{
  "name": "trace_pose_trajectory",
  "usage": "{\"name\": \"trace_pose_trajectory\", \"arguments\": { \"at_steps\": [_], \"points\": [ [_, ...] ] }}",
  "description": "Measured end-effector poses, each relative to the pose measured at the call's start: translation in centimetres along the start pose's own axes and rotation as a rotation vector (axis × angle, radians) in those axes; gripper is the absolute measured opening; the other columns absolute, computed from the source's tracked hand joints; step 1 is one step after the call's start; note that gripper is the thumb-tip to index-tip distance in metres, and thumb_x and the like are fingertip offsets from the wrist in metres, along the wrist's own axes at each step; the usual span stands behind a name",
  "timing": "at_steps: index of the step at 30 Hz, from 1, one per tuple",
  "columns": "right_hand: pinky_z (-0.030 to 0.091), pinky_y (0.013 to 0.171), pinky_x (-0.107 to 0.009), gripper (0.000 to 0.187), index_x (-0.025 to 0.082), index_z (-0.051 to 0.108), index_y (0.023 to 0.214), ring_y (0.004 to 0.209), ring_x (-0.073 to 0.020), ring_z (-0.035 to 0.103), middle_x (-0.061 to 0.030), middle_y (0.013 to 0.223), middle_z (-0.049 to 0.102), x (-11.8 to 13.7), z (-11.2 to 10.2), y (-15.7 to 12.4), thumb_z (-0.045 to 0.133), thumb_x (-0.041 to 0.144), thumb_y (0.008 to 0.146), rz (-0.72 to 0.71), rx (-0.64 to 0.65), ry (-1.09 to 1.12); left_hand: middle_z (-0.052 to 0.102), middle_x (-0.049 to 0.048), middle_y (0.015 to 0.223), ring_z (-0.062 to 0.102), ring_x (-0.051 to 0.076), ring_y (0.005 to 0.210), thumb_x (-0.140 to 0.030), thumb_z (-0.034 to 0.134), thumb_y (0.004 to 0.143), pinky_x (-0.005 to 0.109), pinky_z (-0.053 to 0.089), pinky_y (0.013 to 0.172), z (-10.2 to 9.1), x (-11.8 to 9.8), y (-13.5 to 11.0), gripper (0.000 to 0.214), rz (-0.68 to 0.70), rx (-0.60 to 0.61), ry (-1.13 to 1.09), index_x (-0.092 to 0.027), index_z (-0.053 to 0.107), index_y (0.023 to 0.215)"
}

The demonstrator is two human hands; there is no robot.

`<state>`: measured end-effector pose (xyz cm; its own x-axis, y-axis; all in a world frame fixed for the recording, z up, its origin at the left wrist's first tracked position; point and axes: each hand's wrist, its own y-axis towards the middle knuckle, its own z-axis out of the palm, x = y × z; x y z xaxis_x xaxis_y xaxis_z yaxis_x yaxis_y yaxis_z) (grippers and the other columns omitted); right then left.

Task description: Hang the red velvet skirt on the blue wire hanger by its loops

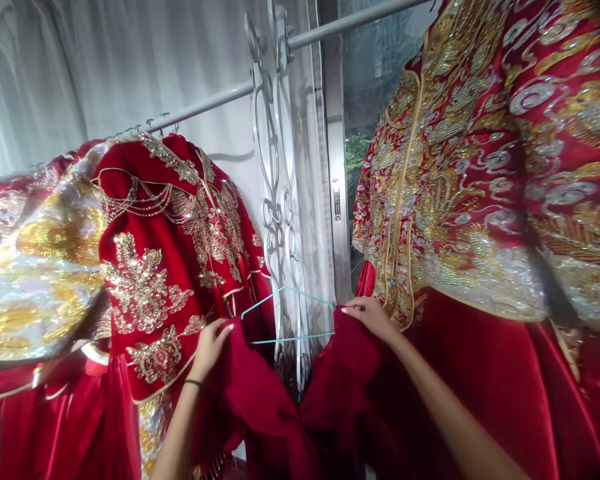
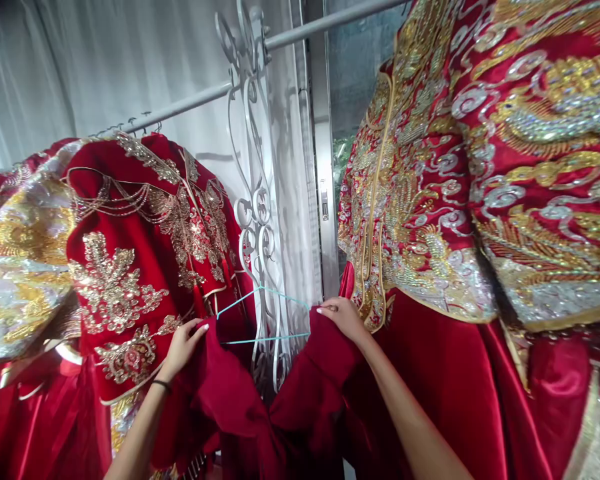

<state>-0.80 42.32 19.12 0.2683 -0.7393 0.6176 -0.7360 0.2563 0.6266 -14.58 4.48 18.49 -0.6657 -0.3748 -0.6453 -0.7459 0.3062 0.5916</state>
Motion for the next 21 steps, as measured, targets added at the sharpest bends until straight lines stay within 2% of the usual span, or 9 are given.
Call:
{"name": "trace_pose_trajectory", "arguments": {
  "at_steps": [3, 6, 8, 11, 13, 15, 17, 18, 21],
  "points": [
    [0.043, 0.074, -0.034, 0.027, 0.019, 0.065, 0.063, 0.073, -0.0213, 0.059, -0.0052, 0.071, 0.068, 0.7, -0.2, 0.5, 0.053, 0.042, 0.072, -0.052, -0.049, 0.04, 0.07, 0.007, 0.087, 0.063, 0.022, 0.081, -0.047, 0.05, 0.076, 0.034, 0.049, 0.075, -0.8, -1.5, 0.8, 0.036, 0.023, 0.096, -0.106, -0.015, 0.065, 0.084],
    [0.044, 0.074, -0.034, 0.028, 0.019, 0.063, 0.067, 0.074, -0.0213, 0.059, -0.0068, 0.075, 0.067, 1.0, 1.0, 0.1, 0.047, 0.038, 0.077, -0.07, -0.032, 0.018, 0.069, 0.0049, 0.079, 0.062, 0.021, 0.075, -0.049, 0.046, 0.079, 0.034, 0.049, 0.073, -0.6, -2.1, 1.2, 0.037, 0.037, 0.178, -0.034, -0.016, 0.064, 0.079],
    [0.045, 0.075, -0.035, 0.031, 0.017, 0.062, 0.075, 0.078, -0.022, 0.059, -0.0091, 0.08, 0.066, 0.8, 2.1, -0.6, 0.039, 0.036, 0.082, -0.077, -0.062, -0.052, 0.069, 0.005, 0.081, 0.062, 0.022, 0.079, -0.049, 0.042, 0.081, 0.036, 0.048, 0.078, 0.2, -1.8, 1.1, 0.038, 0.048, 0.148, 0.073, -0.018, 0.063, 0.08],
    [0.043, 0.083, -0.038, 0.033, 0.016, 0.06, 0.09, 0.088, -0.0231, 0.058, -0.0112, 0.091, 0.063, 0.4, 2.8, -1.7, 0.033, 0.034, 0.086, -0.09, -0.114, -0.134, 0.067, 0.0081, 0.095, 0.06, 0.024, 0.093, -0.047, 0.036, 0.084, 0.038, 0.043, 0.09, 1.7, -1.1, 0.5, 0.039, 0.061, 0.027, 0.19, -0.019, 0.062, 0.091],
    [0.041, 0.088, -0.037, 0.032, 0.016, 0.058, 0.101, 0.096, -0.0226, 0.056, -0.0112, 0.1, 0.062, 0.3, 2.3, -2.0, 0.038, 0.036, 0.085, -0.112, -0.074, -0.089, 0.065, 0.009, 0.106, 0.057, 0.023, 0.102, -0.045, 0.034, 0.085, 0.039, 0.04, 0.095, 2.1, -0.7, 0.2, 0.04, 0.079, 0.007, 0.194, -0.019, 0.059, 0.102],
    [0.04, 0.091, -0.035, 0.034, 0.018, 0.056, 0.108, 0.101, -0.0209, 0.055, -0.0095, 0.107, 0.06, 0.3, 1.8, -1.9, 0.046, 0.037, 0.082, -0.149, 0.018, -0.018, 0.06, 0.0076, 0.116, 0.053, 0.021, 0.109, -0.044, 0.037, 0.084, 0.038, 0.037, 0.098, 2.2, -0.6, 0.0, 0.04, 0.103, 0.045, 0.152, -0.021, 0.054, 0.112],
    [0.041, 0.089, -0.033, 0.034, 0.019, 0.057, 0.106, 0.099, -0.02, 0.056, -0.0079, 0.105, 0.06, 0.5, 1.8, -1.8, 0.052, 0.038, 0.079, -0.158, 0.059, -0.004, 0.059, 0.0058, 0.119, 0.052, 0.021, 0.111, -0.045, 0.042, 0.083, 0.038, 0.036, 0.099, 2.2, -0.9, -0.2, 0.039, 0.104, 0.073, 0.122, -0.024, 0.052, 0.114],
    [0.042, 0.087, -0.033, 0.032, 0.018, 0.058, 0.102, 0.096, -0.0203, 0.057, -0.0075, 0.101, 0.061, 0.5, 2.0, -1.7, 0.054, 0.039, 0.078, -0.138, 0.033, -0.032, 0.06, 0.0057, 0.116, 0.053, 0.022, 0.108, -0.045, 0.044, 0.081, 0.039, 0.038, 0.097, 2.3, -1.1, -0.3, 0.039, 0.084, 0.061, 0.128, -0.024, 0.053, 0.112],
    [0.042, 0.082, -0.037, 0.025, 0.018, 0.059, 0.089, 0.09, -0.023, 0.058, -0.0077, 0.092, 0.063, 0.7, 3.3, -1.8, 0.054, 0.04, 0.078, -0.043, -0.14, -0.166, 0.064, 0.0062, 0.102, 0.057, 0.025, 0.095, -0.047, 0.048, 0.079, 0.045, 0.04, 0.091, 2.7, -1.9, -0.6, 0.035, -0.007, -0.042, 0.221, -0.023, 0.055, 0.103]
  ]
}}
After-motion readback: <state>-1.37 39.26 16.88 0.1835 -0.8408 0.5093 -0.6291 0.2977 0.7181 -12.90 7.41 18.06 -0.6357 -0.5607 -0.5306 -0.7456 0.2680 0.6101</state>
